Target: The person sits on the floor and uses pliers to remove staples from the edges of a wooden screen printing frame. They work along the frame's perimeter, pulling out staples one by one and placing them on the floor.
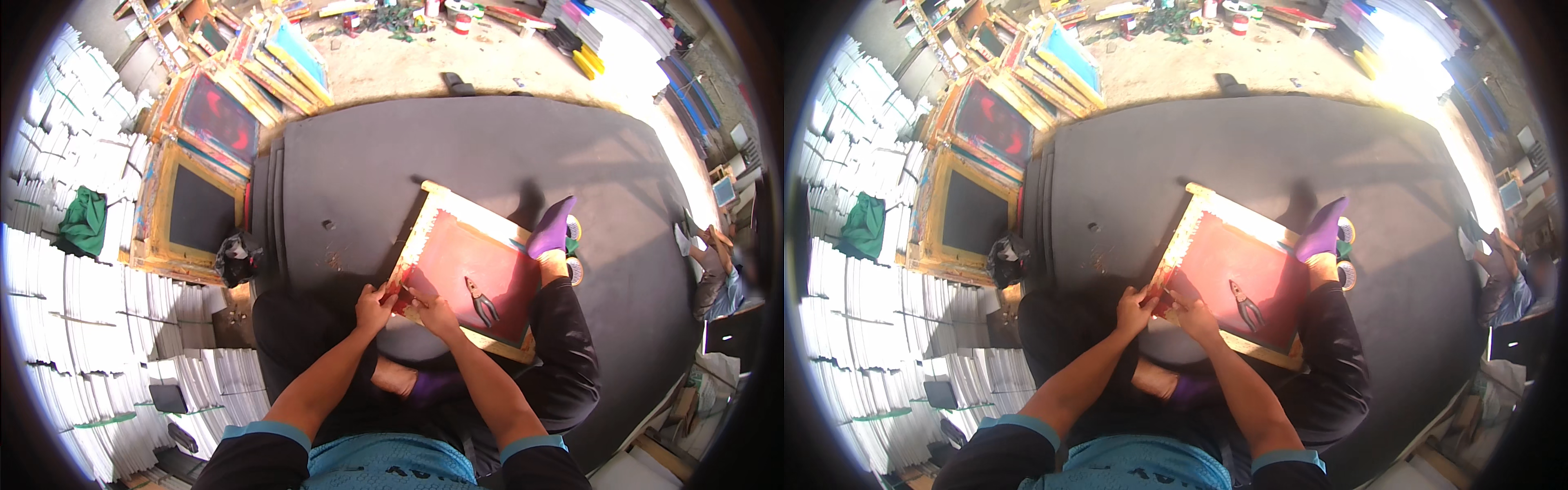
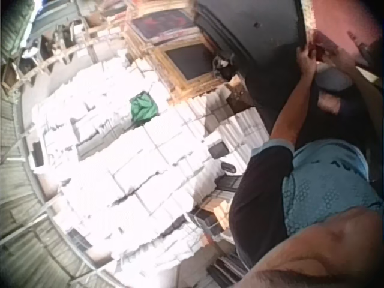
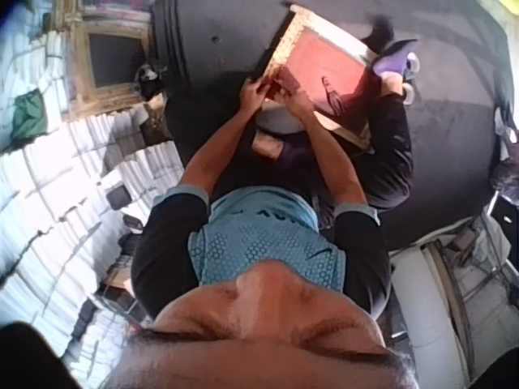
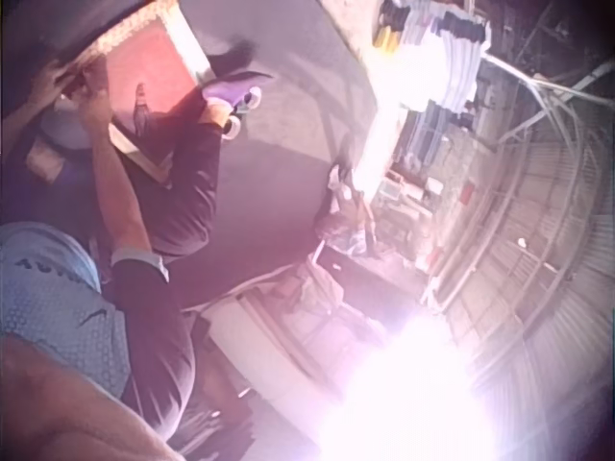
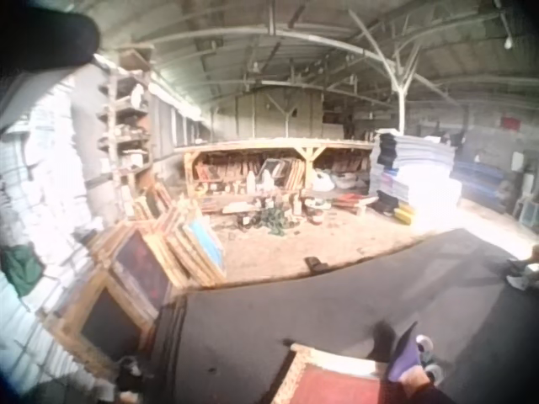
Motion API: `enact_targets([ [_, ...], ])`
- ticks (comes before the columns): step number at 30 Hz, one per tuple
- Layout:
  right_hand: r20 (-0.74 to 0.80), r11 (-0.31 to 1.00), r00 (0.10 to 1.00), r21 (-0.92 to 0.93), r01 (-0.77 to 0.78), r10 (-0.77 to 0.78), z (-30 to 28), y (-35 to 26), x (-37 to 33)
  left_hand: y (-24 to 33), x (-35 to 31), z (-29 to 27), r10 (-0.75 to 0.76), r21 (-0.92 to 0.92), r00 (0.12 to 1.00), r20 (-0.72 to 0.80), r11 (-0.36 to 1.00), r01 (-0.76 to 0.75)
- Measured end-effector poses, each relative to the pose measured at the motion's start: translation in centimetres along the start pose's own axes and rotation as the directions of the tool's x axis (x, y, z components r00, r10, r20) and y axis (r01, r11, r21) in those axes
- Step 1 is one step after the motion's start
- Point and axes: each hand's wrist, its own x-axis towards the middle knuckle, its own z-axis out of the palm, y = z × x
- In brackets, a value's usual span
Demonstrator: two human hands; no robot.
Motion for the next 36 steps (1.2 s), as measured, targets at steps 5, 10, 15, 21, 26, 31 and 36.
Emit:
enact_targets([
  [5,0.315,0.843,0.882,0.306,-0.443,0.35,-2.3,-3.7,0.3,-1.5,0.0,-0.2,0.013,0.025,1.0,0.015,1.0,-0.013],
  [10,0.542,0.485,0.745,0.566,-0.666,0.39,-2.1,-1.7,0.3,-0.8,0.5,-0.7,0.012,-0.009,0.997,0.073,1.0,-0.012],
  [15,0.024,0.971,0.986,-0.179,-0.161,0.167,0.2,-3.1,-0.9,-1.3,0.4,-0.7,-0.039,-0.051,0.995,0.088,0.998,0.043],
  [21,-0.073,0.898,0.994,-0.427,-0.105,0.081,-1.5,-5.4,-1.8,-1.8,0.8,0.0,-0.013,-0.131,0.994,0.105,0.991,0.027],
  [26,-0.036,0.849,0.998,-0.524,-0.063,0.052,-1.9,-5.0,-2.2,-2.3,0.3,-0.1,0.031,-0.157,0.994,0.101,0.988,-0.015],
  [31,-0.056,0.835,0.992,-0.546,0.067,-0.117,-1.3,-2.5,-1.7,-2.8,0.1,0.1,0.065,-0.175,0.995,0.081,0.983,-0.05],
  [36,-0.054,0.804,0.961,-0.561,0.195,-0.271,-1.9,-1.8,-1.3,-3.2,-0.1,0.3,0.074,-0.212,0.996,0.048,0.975,-0.062],
])
